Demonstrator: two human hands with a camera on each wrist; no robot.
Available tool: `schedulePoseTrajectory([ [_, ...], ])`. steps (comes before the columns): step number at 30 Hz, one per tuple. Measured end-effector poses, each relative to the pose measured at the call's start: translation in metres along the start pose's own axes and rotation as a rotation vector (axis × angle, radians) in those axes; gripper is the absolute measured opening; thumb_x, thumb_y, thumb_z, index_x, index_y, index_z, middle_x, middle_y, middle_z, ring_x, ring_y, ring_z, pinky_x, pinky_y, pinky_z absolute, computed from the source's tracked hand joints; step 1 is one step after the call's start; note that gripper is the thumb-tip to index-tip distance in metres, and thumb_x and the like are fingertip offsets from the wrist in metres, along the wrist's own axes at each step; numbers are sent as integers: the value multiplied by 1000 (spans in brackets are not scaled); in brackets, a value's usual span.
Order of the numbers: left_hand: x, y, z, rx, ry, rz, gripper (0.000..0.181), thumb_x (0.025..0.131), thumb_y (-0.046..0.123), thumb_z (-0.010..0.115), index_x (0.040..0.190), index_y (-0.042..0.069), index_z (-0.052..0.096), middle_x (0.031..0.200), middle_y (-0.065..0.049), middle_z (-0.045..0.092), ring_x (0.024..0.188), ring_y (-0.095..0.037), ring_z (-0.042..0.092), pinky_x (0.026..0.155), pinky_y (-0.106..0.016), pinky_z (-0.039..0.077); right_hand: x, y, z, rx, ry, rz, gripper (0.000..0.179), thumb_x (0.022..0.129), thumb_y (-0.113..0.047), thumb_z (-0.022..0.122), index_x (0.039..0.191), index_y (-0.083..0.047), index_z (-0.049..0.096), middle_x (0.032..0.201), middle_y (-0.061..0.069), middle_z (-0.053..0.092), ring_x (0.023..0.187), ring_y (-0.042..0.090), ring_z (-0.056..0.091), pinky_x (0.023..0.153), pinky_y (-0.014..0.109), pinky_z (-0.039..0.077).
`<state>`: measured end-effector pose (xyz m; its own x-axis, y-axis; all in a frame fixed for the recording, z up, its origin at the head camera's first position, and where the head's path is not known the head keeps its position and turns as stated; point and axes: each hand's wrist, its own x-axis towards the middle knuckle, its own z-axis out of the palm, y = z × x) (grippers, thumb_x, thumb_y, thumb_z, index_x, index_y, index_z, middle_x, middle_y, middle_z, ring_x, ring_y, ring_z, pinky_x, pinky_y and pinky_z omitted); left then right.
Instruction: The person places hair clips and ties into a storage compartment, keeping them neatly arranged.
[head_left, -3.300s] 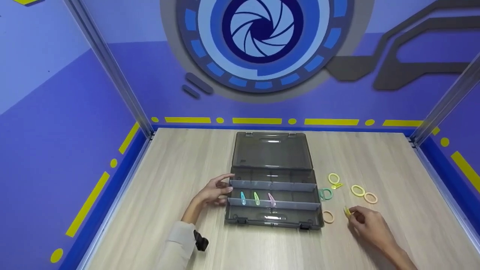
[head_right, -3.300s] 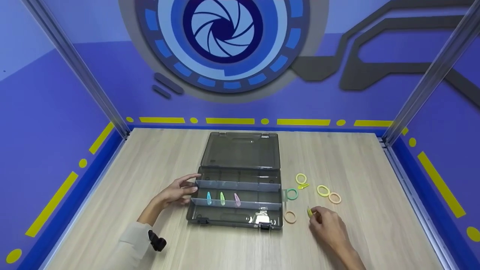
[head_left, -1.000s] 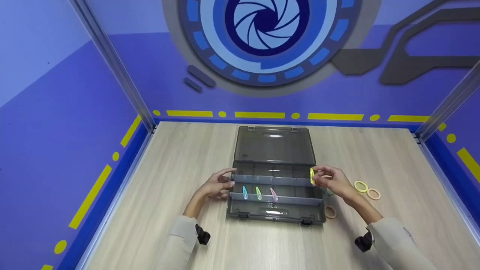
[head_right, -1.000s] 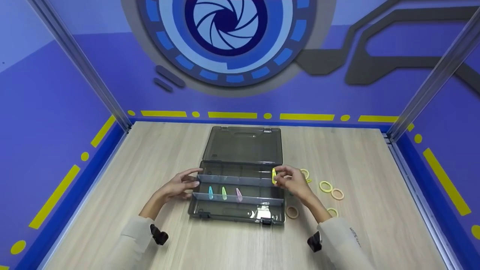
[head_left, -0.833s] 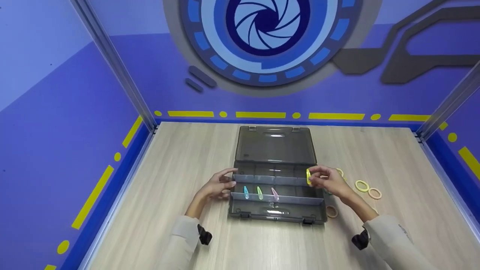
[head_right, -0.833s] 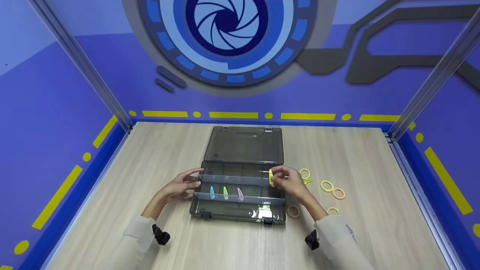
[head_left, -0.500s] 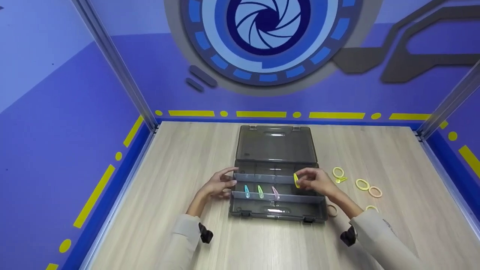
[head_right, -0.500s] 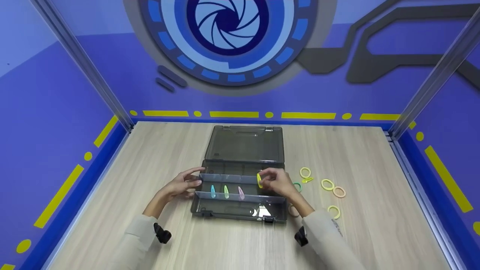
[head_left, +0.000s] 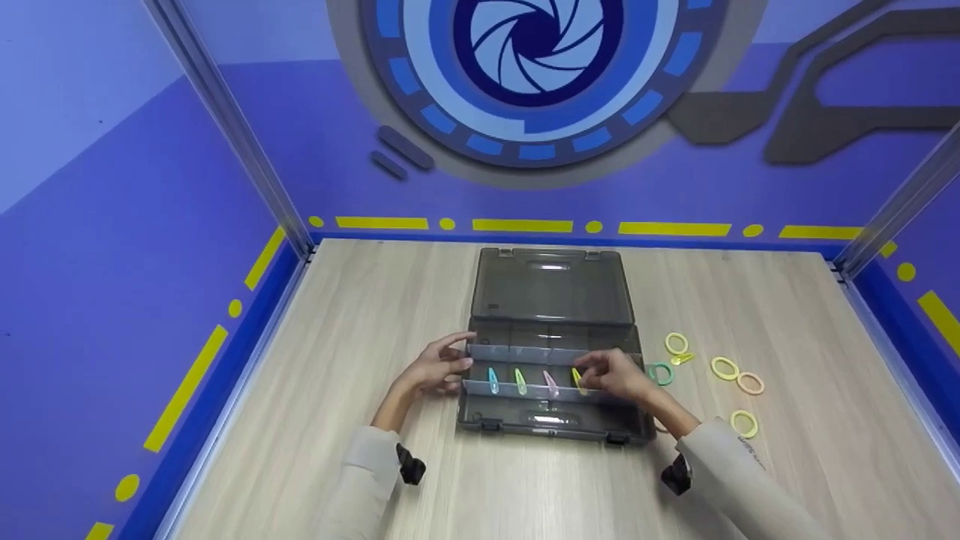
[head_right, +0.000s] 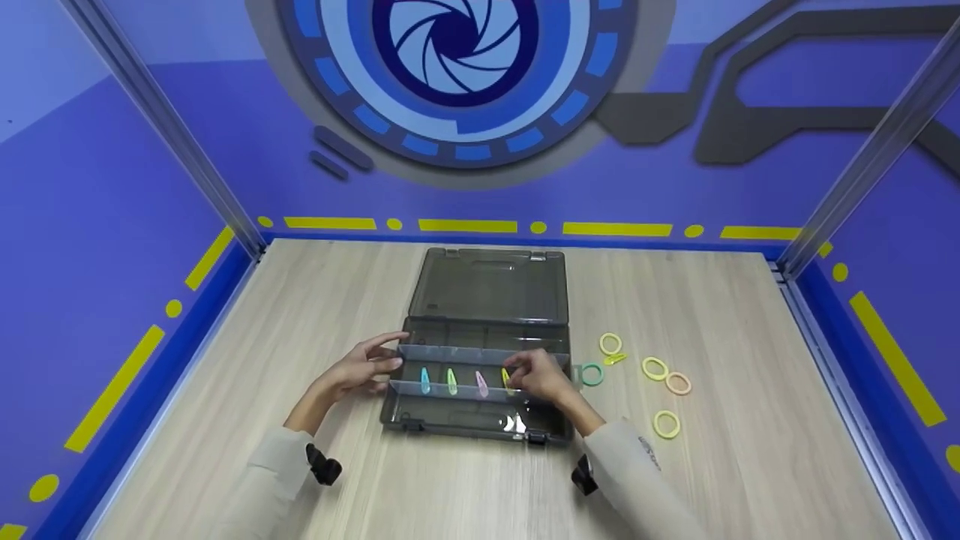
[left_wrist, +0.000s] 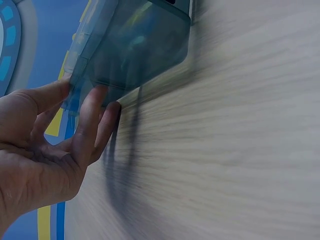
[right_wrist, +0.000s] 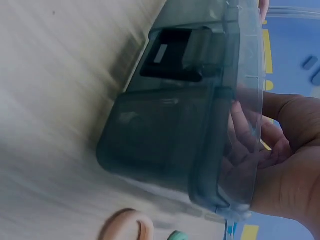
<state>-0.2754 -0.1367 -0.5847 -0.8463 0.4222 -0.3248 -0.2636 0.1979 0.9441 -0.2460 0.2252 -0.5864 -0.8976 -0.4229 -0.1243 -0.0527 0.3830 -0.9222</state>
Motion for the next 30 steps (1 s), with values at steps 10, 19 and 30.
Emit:
schedulePoseTrajectory([
  [10, 0, -5, 1, 39, 15, 1, 57, 100, 9, 64, 154, 14, 45, 113, -9, 55, 75, -16, 52, 58, -24, 50, 1, 3, 8, -170, 68, 17, 27, 77, 17, 62, 103, 18, 69, 78, 26, 73, 64, 2, 56, 55, 14, 42],
  [19, 0, -1, -1, 74, 35, -2, 56, 100, 12, 65, 153, 16, 47, 122, -14, 57, 83, -17, 56, 61, -24, 53, 4, -4, 10, -303, 155, 38, 18, 75, 11, 68, 91, 9, 76, 83, 19, 77, 64, 6, 53, 60, 20, 45],
  [30, 2, -4, -3, 78, 30, -6, 56, 100, 13, 67, 153, 18, 48, 121, -12, 56, 83, -16, 54, 62, -25, 54, 3, -2, 15, -398, 243, 15, 13, 72, 3, 78, 85, 4, 78, 74, 12, 75, 61, 5, 54, 59, 23, 47],
])
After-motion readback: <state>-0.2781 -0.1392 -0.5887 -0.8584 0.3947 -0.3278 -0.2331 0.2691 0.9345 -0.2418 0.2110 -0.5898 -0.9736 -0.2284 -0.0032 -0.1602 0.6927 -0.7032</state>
